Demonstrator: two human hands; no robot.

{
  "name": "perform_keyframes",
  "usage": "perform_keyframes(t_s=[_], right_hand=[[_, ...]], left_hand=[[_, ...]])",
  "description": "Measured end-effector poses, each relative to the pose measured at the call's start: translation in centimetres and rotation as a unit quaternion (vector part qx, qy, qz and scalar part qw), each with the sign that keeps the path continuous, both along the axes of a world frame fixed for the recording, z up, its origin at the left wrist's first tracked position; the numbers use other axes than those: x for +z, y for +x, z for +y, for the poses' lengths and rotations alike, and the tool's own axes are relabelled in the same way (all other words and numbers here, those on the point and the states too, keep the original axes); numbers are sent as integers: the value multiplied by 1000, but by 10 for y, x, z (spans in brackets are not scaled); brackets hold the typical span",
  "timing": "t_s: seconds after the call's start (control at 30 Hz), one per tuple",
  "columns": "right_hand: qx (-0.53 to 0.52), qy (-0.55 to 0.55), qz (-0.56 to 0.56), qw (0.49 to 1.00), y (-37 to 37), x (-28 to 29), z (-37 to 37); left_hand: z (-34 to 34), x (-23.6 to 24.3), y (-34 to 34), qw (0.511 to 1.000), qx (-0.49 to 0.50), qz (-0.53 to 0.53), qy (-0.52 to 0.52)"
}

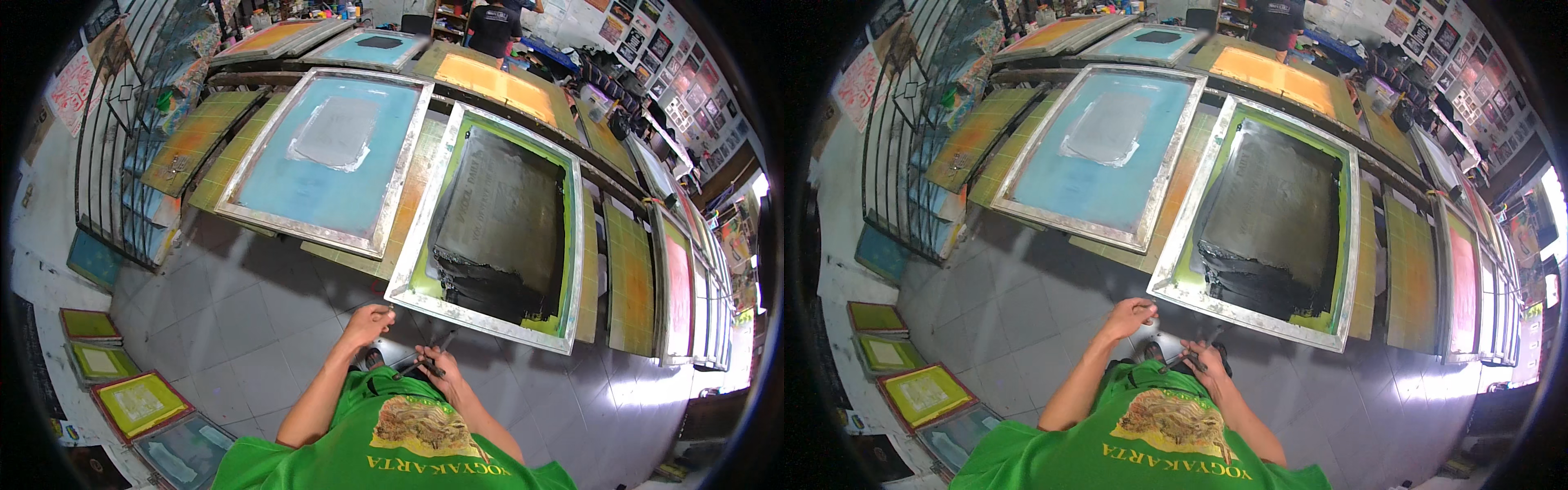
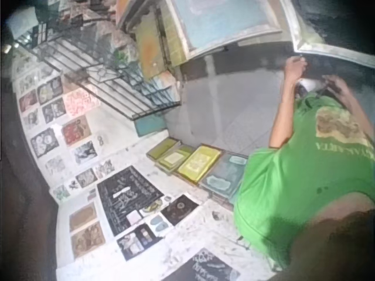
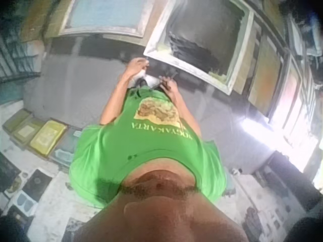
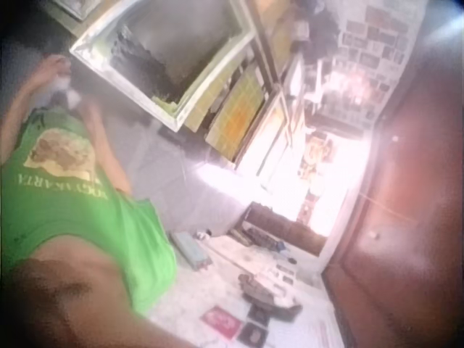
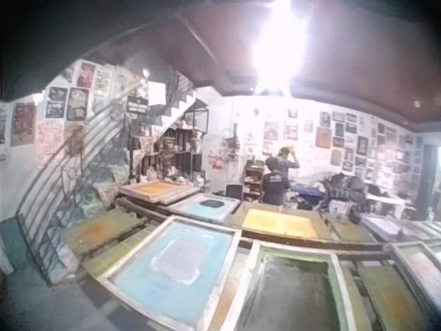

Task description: The person adjusts and secures multiple screen printing frames on a press using a wrench. They move between frames, tighten clamps, and reposition frames to prepare them for printing.

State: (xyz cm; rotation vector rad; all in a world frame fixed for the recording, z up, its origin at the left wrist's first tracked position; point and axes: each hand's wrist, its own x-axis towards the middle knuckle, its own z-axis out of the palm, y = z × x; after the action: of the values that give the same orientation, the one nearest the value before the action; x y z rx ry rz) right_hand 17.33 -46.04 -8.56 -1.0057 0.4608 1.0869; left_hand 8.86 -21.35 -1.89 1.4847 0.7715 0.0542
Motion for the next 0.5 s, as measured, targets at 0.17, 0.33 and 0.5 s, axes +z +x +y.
perform_keyframes(t_s=[0.17,0.33,0.5], right_hand=[[2,8,1,1000,2,-14,-2],[2,18,10,1000,1,-18,-4],[-14,12,40,999,1,-24,-2]], left_hand=[[-7,23,3,975,-10,90,203],[14,-5,-5,993,-91,13,-69],[8,-28,-4,991,-65,-35,-107]])
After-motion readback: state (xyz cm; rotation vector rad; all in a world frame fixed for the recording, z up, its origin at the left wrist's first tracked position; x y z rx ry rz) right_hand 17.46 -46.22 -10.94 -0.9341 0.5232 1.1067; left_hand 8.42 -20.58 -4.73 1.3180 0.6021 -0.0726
